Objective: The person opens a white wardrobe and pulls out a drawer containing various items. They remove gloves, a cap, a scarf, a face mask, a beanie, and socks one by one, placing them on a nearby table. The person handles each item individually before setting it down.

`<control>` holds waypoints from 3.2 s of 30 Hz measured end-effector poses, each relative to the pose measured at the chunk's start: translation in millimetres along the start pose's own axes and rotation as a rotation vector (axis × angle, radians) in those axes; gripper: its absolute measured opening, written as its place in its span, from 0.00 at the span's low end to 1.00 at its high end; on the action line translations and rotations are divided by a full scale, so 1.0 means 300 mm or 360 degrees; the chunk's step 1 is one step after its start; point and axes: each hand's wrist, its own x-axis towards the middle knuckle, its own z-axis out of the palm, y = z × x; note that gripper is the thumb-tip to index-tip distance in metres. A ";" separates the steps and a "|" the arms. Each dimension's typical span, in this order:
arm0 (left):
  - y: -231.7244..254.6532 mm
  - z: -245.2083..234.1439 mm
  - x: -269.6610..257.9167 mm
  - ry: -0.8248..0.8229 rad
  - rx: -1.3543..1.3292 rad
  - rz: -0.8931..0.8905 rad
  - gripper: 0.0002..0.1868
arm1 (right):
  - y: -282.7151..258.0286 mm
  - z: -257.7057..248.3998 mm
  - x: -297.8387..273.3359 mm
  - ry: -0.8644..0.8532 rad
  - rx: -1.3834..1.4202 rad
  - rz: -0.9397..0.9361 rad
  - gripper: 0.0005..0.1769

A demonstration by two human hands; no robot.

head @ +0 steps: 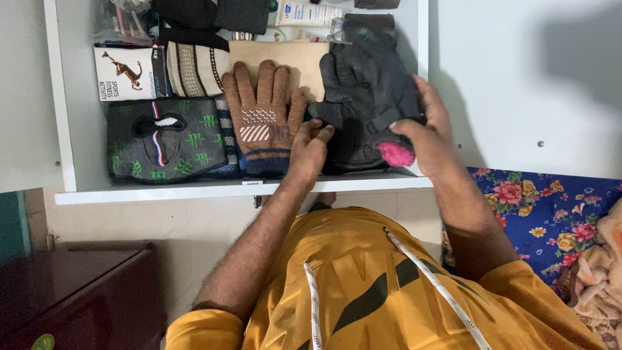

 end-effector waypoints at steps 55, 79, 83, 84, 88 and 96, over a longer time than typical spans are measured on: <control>0.055 0.011 -0.105 -0.0608 -0.0032 0.1183 0.50 | 0.075 0.005 -0.104 -0.0339 0.0992 0.0076 0.45; 0.193 -0.300 -0.255 -0.0763 -0.0264 0.1309 0.35 | -0.098 0.225 -0.420 0.0290 0.1248 -0.0162 0.32; 0.203 -0.323 -0.285 -0.0834 -0.0104 0.1420 0.37 | -0.052 0.366 -0.403 0.0400 0.1064 -0.0054 0.35; 0.202 -0.330 -0.301 -0.0867 0.0108 0.1537 0.36 | -0.027 0.424 -0.413 0.0355 0.0815 -0.0012 0.37; 0.228 -0.414 -0.301 -0.0966 -0.0149 0.1305 0.35 | 0.005 0.433 -0.401 0.0113 0.1246 0.0116 0.31; 0.179 -0.420 -0.384 -0.1146 0.0431 0.1669 0.36 | 0.010 0.564 -0.478 0.0329 0.0947 -0.0063 0.31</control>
